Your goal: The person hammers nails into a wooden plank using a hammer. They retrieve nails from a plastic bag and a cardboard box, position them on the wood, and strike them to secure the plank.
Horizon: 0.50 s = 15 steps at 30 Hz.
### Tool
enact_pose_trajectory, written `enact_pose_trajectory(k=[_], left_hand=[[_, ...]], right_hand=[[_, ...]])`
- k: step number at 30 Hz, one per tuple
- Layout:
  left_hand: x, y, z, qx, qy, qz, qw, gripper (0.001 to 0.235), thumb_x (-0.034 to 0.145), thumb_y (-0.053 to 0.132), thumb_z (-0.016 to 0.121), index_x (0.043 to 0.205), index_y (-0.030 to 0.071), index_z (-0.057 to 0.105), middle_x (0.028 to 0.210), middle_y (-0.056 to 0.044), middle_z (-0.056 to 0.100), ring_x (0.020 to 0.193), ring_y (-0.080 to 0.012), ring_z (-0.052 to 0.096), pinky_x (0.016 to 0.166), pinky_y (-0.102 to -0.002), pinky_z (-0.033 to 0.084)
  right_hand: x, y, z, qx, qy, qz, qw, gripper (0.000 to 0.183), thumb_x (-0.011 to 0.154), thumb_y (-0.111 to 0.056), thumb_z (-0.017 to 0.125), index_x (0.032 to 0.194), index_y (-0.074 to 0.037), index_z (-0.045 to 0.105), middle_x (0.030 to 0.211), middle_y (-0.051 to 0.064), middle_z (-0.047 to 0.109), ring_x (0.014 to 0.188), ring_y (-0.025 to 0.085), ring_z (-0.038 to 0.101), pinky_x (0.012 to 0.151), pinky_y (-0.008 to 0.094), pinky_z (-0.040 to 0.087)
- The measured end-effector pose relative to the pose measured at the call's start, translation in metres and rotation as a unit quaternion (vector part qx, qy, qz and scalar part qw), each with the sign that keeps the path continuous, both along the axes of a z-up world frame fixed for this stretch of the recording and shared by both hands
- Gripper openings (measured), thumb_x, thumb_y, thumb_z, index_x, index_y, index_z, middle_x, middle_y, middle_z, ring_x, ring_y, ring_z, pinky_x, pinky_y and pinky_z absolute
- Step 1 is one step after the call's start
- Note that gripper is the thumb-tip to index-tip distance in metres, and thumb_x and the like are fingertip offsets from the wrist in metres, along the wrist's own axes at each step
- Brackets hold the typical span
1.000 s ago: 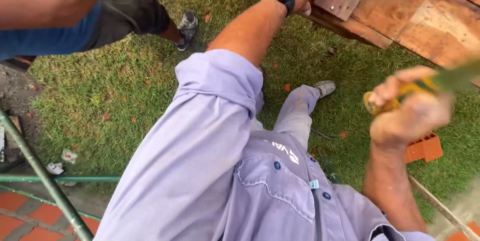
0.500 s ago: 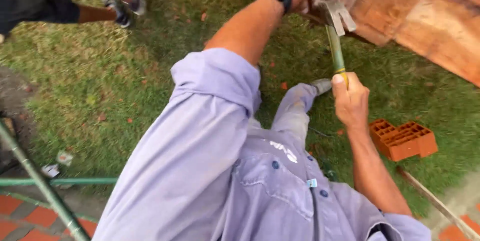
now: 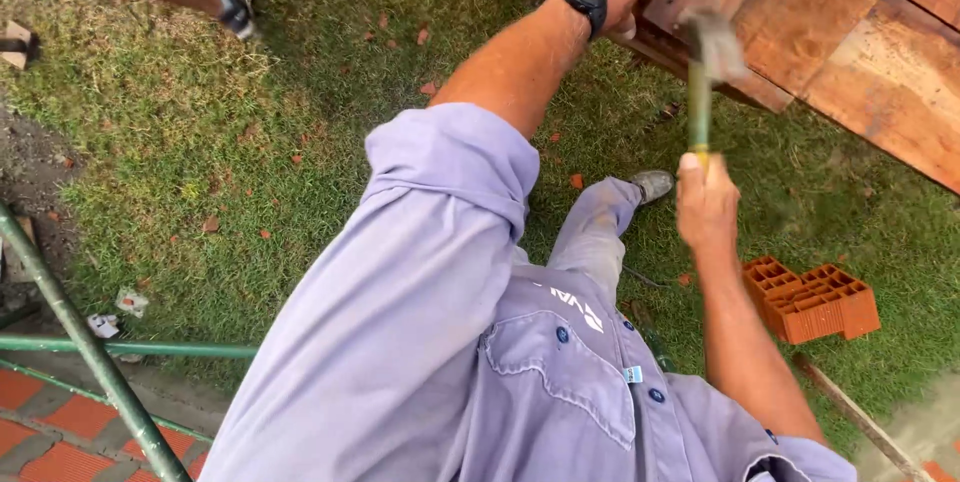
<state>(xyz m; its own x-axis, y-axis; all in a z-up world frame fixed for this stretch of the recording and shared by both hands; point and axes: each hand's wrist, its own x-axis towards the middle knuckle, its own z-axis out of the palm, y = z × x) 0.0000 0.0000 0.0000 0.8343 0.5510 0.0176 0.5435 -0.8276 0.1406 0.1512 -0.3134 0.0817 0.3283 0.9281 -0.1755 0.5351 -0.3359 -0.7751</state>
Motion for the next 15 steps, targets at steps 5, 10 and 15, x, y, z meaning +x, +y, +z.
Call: enact_pose_trajectory(k=[5, 10, 15], left_hand=[[0.001, 0.002, 0.021, -0.043, 0.050, 0.068, 0.996, 0.128, 0.059, 0.056, 0.098, 0.153, 0.040, 0.013, 0.149, -0.003, 0.036, 0.132, -0.0305, 0.047, 0.088, -0.057, 0.054], [-0.008, -0.003, 0.058, -0.105, 0.126, 0.066, 0.984, 0.131, 0.069, 0.064, 0.101, 0.157, 0.042, 0.006, 0.162, -0.008, 0.018, 0.146, -0.0342, 0.020, 0.105, -0.072, 0.038], [-0.005, -0.011, 0.039, -0.103, 0.137, 0.073, 0.983, 0.135, 0.071, 0.062, 0.100, 0.156, 0.043, -0.003, 0.167, -0.001, 0.012, 0.151, -0.0338, 0.014, 0.109, -0.069, 0.035]], right_hand=[[0.014, 0.009, -0.002, -0.123, 0.120, -0.092, 0.981, 0.044, 0.113, -0.047, 0.037, 0.096, -0.008, 0.048, 0.061, 0.003, 0.044, 0.045, 0.012, 0.041, 0.039, 0.029, 0.039], [-0.007, 0.009, 0.004, -0.130, 0.083, -0.068, 0.986, 0.042, 0.112, -0.043, 0.041, 0.093, -0.007, 0.051, 0.060, 0.004, 0.047, 0.045, 0.016, 0.045, 0.042, 0.033, 0.040], [-0.010, 0.007, 0.015, -0.124, 0.095, -0.072, 0.985, 0.047, 0.113, -0.047, 0.039, 0.095, -0.005, 0.052, 0.060, 0.003, 0.046, 0.044, 0.014, 0.045, 0.039, 0.031, 0.040]])
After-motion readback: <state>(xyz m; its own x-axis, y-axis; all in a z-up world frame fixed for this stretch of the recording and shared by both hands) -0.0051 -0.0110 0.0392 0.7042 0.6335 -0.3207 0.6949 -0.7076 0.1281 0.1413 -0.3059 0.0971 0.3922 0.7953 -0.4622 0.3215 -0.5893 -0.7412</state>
